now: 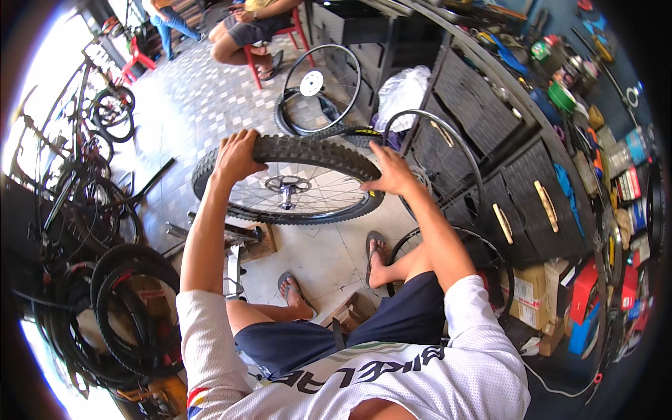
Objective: The person inflates a bicycle tire using a floor pump, then removes the tire from the rim to inspect the inner tube. They reseat the tire onto the rim and adjust the valve stem.
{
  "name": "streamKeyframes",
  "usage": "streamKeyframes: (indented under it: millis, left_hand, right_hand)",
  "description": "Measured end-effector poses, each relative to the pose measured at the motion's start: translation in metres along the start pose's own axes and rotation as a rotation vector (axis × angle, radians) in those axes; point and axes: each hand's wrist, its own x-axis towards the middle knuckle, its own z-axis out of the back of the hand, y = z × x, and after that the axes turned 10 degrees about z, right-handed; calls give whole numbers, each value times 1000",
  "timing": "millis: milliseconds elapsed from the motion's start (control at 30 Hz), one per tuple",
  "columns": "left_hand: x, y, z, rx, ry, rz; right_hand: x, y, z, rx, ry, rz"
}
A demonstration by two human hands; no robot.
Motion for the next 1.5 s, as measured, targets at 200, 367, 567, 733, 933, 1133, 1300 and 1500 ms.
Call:
streamKeyframes:
  millis: [200,367,567,733,933,1133,1300,1500]
  left_hand:
    - [-3,-20,2,-14,-40,-108]
    - [-1,44,56,-43,-29,32]
    - [6,27,77,-31,193,77]
    - [5,-55,55,-95,141,-170]
    - [-11,-37,14,-12,41,-97]
    - [-23,-35,5,-5,49,-139]
    - [-17,-10,23,-26,31,-132]
    - [-33,73,79,-23,-34,104]
  right_hand:
    - [-28,-47,-56,120,-4,-228]
    - [17,8,21,-73,-237,149]
    - [53,62,46,-145,-209,277]
    - [52,93,32,-74,-207,456]
    - [11,65,12,-86,-176,336]
    - [-19,6,-35,59,-70,-36]
    - [3,20,-13,-101,-119,61]
    - [70,126,58,4,-405,357]
